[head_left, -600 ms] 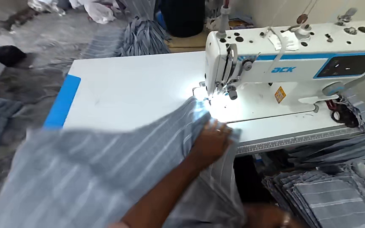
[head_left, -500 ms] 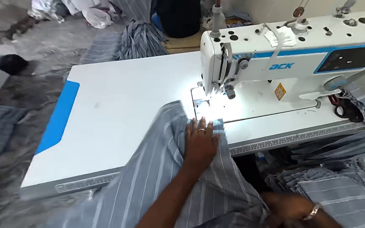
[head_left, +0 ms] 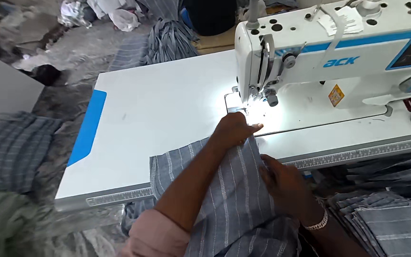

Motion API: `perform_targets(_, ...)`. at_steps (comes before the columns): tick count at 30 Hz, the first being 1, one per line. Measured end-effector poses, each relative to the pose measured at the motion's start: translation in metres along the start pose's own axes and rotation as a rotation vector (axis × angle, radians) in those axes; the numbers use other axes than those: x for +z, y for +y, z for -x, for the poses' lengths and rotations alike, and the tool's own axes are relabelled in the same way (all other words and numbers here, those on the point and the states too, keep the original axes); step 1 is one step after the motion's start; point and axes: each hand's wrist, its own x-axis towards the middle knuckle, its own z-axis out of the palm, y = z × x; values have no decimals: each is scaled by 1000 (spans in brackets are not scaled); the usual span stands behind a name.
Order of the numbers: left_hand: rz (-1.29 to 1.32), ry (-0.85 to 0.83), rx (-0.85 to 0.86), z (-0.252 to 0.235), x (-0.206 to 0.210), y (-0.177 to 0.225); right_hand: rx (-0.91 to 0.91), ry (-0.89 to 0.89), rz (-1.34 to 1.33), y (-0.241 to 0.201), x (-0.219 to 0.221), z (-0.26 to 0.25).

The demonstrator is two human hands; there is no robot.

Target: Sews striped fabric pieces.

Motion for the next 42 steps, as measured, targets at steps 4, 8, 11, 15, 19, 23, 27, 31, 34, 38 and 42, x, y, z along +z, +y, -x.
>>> perform_targets(4,280,-199,-76,-10,-16,-3,-129,-70,106,2,-3,0)
perform_targets(8,68,-167,146,-9,-22,-17,-98,-315,241,-8,-17,-4)
perform_targets(11,-192,-46,412,-8,-24,-25,-150,-373,300,-13,-28,-17)
perform_targets(15,-498,-82,729,-5,-24,-20,-160,-127,147,-13,-18,-49)
perform_targets(19,-761,12,885,0,-28,-33,-28,-82,5,-19,-6,-47)
perform_targets(23,-607,434,919,15,12,-75,-171,77,112,-23,9,-24)
perform_targets(27,-368,536,322,53,67,-59,-236,76,161,-21,8,-12)
perform_targets(31,-252,446,410,13,66,-46,-175,38,207,-13,0,-27)
perform_targets(34,-226,392,517,-20,44,-41,-94,9,212,-14,-5,-51)
perform_targets(38,-227,419,503,-30,37,-42,-41,-44,191,-21,-6,-67)
perform_targets(42,-244,401,487,-32,35,-39,-49,-54,165,-19,-11,-62)
